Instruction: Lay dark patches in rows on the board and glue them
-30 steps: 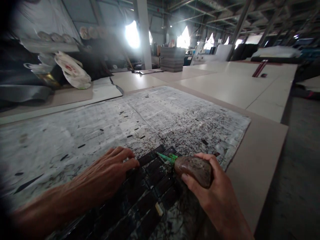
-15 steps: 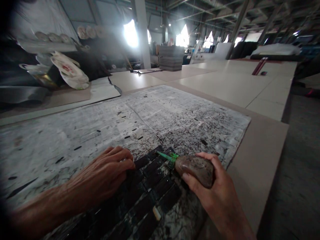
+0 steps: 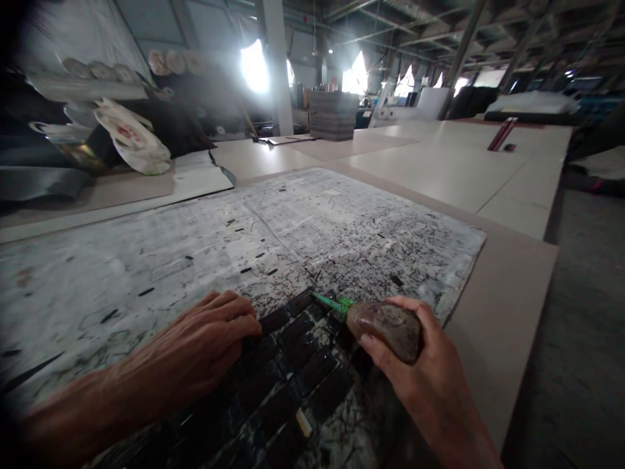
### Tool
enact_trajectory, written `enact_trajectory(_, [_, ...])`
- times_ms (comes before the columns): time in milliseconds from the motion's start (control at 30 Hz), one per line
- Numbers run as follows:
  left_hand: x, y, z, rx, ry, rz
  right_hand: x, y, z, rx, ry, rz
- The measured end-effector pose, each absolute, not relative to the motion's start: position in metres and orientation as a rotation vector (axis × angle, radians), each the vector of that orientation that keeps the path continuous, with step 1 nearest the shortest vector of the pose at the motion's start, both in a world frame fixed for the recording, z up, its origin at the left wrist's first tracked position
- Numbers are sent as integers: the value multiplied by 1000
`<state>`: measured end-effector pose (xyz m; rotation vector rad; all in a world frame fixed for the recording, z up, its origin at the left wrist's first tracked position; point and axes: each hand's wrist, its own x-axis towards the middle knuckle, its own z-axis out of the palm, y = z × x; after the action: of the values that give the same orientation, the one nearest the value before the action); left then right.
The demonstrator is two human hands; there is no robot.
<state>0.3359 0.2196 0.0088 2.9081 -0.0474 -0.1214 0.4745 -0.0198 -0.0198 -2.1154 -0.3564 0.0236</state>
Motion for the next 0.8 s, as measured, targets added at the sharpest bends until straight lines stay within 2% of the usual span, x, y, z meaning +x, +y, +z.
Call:
enact_trajectory(667, [337, 223, 7, 2885, -56, -137, 475, -24, -25, -2174, -438, -44])
enact_trajectory(800, [337, 223, 7, 2875, -57, -121, 473, -27, -26, -2222, -550, -185])
